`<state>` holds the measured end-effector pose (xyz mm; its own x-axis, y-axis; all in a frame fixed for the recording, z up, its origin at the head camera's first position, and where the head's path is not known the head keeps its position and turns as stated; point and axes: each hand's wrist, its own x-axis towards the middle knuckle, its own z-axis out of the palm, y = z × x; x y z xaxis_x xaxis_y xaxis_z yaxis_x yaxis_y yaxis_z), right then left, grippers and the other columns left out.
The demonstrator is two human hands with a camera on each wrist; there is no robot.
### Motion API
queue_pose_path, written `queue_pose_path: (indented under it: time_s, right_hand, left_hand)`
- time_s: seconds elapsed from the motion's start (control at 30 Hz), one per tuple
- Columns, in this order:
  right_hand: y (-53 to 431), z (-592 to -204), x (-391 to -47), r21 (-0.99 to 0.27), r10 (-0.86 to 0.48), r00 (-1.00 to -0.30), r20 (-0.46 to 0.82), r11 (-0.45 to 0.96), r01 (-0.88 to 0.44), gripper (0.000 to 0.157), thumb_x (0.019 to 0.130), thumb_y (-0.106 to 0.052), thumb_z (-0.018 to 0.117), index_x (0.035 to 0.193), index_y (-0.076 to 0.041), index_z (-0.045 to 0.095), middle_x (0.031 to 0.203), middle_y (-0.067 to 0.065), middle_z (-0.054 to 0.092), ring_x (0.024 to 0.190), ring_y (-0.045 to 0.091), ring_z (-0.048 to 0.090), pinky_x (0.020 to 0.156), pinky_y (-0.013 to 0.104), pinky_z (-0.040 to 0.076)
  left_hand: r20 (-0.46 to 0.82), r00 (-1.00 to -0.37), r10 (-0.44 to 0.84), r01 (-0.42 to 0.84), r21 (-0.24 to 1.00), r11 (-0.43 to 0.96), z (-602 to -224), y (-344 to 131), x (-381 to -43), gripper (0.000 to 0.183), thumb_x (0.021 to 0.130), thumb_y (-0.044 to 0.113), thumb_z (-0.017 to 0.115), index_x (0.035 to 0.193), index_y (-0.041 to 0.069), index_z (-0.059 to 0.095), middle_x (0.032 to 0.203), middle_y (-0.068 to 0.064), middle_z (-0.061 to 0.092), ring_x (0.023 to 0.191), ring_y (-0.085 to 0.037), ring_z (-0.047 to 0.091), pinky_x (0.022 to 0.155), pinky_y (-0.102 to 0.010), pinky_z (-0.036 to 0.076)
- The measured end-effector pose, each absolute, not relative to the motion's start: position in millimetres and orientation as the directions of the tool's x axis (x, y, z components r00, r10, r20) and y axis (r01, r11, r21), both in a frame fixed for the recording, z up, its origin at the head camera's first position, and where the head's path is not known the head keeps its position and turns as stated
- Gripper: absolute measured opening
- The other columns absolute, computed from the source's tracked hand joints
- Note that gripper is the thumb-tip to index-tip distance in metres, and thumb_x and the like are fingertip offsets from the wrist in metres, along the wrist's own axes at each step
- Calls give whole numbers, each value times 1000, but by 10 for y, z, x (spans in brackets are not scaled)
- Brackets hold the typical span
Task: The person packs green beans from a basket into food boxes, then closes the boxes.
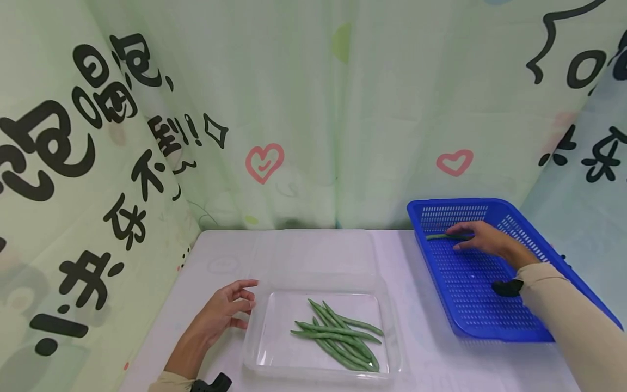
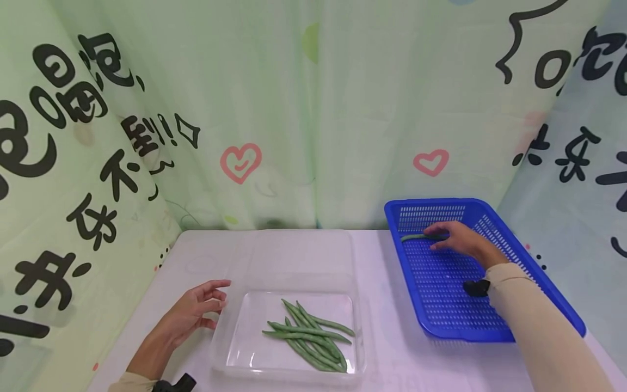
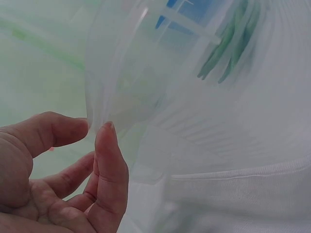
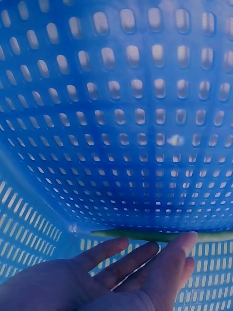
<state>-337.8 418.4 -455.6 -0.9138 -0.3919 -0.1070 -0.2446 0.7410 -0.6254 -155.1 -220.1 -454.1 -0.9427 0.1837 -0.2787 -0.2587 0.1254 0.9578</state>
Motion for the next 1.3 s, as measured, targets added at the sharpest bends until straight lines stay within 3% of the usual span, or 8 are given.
queue_pose_path:
  time_s: [0.4,0.57,0.7,1.1,1.3]
  right_hand:
    - [4207,-4549,-3339,-542,-346,-932,-104,806,-239,31,93,-4,70,123,5,67,121,27,66,117,49,58,102,69,40]
    - [4221,-4571,-3360,-524,-377,-920,-105,807,-272,22,91,1,71,112,5,70,105,16,71,96,30,66,86,48,56]
    - [4236,-4585,-3383,-507,-398,-912,-100,809,-297,17,90,2,72,107,4,71,100,11,72,90,23,66,77,36,57]
    - [4171,-4472,-3308,-447,-437,-894,-96,821,-353,18,93,0,67,109,6,72,104,16,73,98,34,67,84,52,56]
    - [4141,-4360,-3221,-431,-437,-896,-79,826,-364,19,93,-1,68,110,5,73,103,14,74,96,31,68,83,50,58]
  left_hand:
    - [-286,-942,177,-267,955,127,-4548,-2196,-1540,60,92,5,66,148,-1,44,102,-2,58,88,-21,62,60,-28,57]
    - [-285,-942,175,-265,956,126,-4549,-2195,-1529,61,92,5,67,148,-1,44,102,-2,58,87,-21,62,60,-28,56]
    - [-284,-942,179,-264,956,129,-4547,-2198,-1525,60,92,5,67,148,-1,44,102,-2,57,87,-21,62,60,-28,57]
    - [-286,-943,170,-266,955,128,-4540,-2202,-1541,61,92,5,66,148,0,44,102,-2,58,88,-20,61,59,-28,56]
    - [-287,-943,171,-266,955,134,-4539,-2202,-1548,60,92,5,66,148,1,45,102,-2,58,88,-20,61,59,-29,57]
